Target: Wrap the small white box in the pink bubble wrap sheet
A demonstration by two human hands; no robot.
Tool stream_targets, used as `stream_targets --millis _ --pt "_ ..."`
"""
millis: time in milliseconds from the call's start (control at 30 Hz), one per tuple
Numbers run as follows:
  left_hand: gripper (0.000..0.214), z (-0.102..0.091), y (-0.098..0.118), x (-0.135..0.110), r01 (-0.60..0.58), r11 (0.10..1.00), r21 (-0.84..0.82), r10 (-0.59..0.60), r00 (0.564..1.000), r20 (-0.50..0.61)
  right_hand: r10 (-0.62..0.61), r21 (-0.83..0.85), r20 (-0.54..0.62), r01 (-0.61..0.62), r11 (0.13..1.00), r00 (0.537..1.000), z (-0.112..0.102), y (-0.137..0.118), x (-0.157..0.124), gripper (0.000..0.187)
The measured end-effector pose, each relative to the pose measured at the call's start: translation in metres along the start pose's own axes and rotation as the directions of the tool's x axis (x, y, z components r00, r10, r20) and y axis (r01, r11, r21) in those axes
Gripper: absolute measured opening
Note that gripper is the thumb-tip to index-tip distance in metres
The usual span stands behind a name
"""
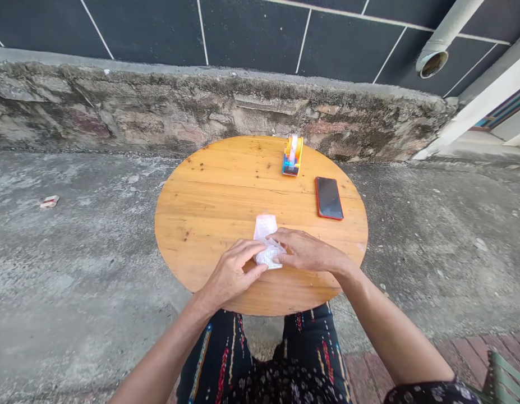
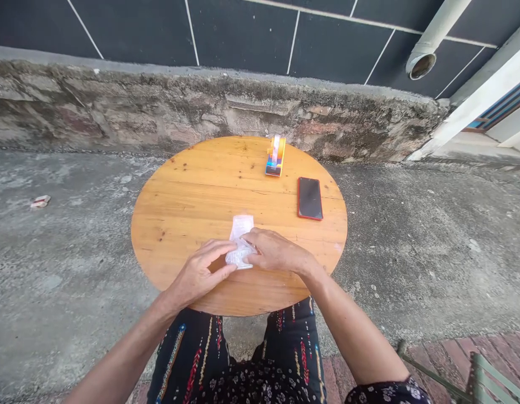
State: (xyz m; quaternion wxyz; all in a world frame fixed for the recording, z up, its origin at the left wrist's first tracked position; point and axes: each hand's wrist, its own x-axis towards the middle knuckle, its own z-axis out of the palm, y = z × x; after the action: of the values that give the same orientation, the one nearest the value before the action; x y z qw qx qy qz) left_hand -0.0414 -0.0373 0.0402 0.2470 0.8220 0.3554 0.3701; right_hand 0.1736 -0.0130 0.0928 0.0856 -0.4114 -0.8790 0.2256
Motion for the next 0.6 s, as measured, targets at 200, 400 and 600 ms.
stream_targets --millis 200,400,600 --pt "0.027 -0.005 0.003 0.002 0.005 1.0 0.0 -0.005 0.999 0.038 0.078 0.118 -0.071 -0.07 0.991 0.994 0.004 -0.005 -0.006 0.017" --pt "0.027 -0.003 0.003 0.001 0.037 0.999 0.007 -0.038 0.999 0.04 -0.055 0.066 -0.095 0.061 0.996 0.994 0.009 -0.005 -0.016 0.028" --pt "0.031 -0.002 0.005 0.0 0.087 0.995 -0.054 -0.083 0.994 0.073 0.016 -0.144 -0.222 -0.049 0.988 0.975 0.039 -0.017 -0.02 0.05"
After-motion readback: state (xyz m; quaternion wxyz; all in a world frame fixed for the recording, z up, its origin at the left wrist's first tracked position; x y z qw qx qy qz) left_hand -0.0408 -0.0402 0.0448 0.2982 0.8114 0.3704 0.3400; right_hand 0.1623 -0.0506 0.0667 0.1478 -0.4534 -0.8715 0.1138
